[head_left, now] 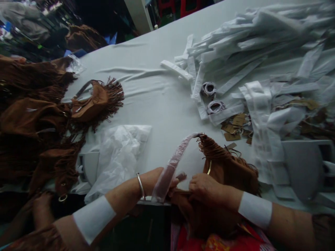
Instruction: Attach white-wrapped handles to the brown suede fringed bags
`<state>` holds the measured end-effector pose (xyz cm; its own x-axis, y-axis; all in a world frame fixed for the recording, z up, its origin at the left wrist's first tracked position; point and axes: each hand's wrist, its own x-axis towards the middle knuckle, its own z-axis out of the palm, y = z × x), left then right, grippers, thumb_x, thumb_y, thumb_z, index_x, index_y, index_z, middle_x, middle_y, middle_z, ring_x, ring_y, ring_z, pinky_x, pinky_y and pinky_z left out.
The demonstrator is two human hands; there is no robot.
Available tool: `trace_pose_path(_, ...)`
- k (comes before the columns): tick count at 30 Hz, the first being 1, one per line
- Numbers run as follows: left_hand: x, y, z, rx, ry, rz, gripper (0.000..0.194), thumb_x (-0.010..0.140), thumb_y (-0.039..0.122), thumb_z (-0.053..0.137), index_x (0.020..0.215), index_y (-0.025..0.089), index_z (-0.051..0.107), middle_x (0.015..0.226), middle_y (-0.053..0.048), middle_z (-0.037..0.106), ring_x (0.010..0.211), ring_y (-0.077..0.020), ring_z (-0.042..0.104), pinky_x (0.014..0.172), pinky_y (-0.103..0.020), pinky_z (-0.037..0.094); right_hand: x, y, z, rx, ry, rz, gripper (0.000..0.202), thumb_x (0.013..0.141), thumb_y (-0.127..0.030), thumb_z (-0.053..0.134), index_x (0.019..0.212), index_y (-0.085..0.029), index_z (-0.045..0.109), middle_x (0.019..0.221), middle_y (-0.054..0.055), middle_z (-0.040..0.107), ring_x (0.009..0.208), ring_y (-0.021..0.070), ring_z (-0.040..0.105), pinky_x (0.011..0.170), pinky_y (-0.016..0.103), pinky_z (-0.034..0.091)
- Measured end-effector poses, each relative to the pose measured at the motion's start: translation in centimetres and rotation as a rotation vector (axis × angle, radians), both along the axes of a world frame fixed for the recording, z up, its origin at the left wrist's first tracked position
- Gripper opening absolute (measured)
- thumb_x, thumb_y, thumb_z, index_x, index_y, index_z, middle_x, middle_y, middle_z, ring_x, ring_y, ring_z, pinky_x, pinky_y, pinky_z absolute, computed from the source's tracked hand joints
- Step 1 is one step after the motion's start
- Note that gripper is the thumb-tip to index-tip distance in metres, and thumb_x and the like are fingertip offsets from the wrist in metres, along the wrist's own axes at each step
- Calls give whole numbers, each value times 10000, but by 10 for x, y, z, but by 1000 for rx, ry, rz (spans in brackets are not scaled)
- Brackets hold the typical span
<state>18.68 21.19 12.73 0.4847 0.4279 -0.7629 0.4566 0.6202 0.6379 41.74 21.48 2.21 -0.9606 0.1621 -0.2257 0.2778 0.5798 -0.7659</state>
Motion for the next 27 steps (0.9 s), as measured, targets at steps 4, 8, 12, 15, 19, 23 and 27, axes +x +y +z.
trace_pose_path(4, -15, -12, 6, -164, -67, 235, 370, 754, 473, 699, 584, 157, 613, 553, 6, 578, 521, -104, 477, 501, -219, 369, -3, 4, 5, 86, 23, 8, 226, 916, -313, 606, 789, -143, 683, 768, 84, 689, 691, 193, 599, 644, 305, 405)
trace_pose_path(8, -24, -24, -15, -188, -114, 558, 373, 678, 464, 756, 588, 129, 617, 514, -1, 551, 456, -96, 462, 449, -220, 339, -16, 17, 7, 86, -31, -59, 254, 910, -354, 623, 792, -142, 699, 774, 92, 695, 720, 208, 622, 662, 308, 414)
trace_pose_path(12, -23, -22, -61, 111, -202, 1009, 590, 746, 683, 633, 1014, 161, 697, 1020, -117, 706, 854, -220, 660, 693, -303, 522, -31, 37, -1, 116, -171, -308, 283, 955, -367, 556, 857, -146, 703, 859, 109, 696, 839, 238, 632, 760, 323, 447)
trace_pose_path(15, -10, -27, -104, 131, -168, 1184, 800, 773, 790, 508, 1347, 234, 511, 1346, -143, 588, 1172, -292, 601, 900, -410, 524, -27, 49, -9, 188, -148, -455, 219, 924, -283, 580, 1072, -148, 669, 1059, 126, 673, 1007, 263, 593, 891, 369, 443)
trace_pose_path(19, 5, -40, -144, 278, 170, 1011, 894, 700, 623, 722, 1402, 150, 433, 1399, -180, 549, 1305, -303, 520, 1083, -398, 439, 14, 63, -17, 412, -14, -608, 435, 891, -210, 561, 1324, -170, 549, 1376, 157, 529, 1281, 311, 437, 1064, 471, 338)
trace_pose_path(23, 9, -40, -143, 394, 524, 712, 797, 755, 611, 613, 1351, 96, 492, 1310, -181, 620, 1264, -327, 558, 1116, -448, 405, 66, 75, -21, 525, -335, -933, 636, 856, -259, 600, 1451, -131, 417, 1440, 221, 453, 1308, 388, 417, 1038, 539, 363)
trace_pose_path(27, 15, -28, -130, 455, 616, 635, 790, 778, 603, 545, 1376, 92, 467, 1266, -174, 650, 1228, -336, 587, 1081, -459, 442, 89, 71, -22, 318, -430, -966, 738, 851, -233, 597, 1510, -95, 295, 1262, 226, 603, 1126, 326, 592, 913, 413, 468)
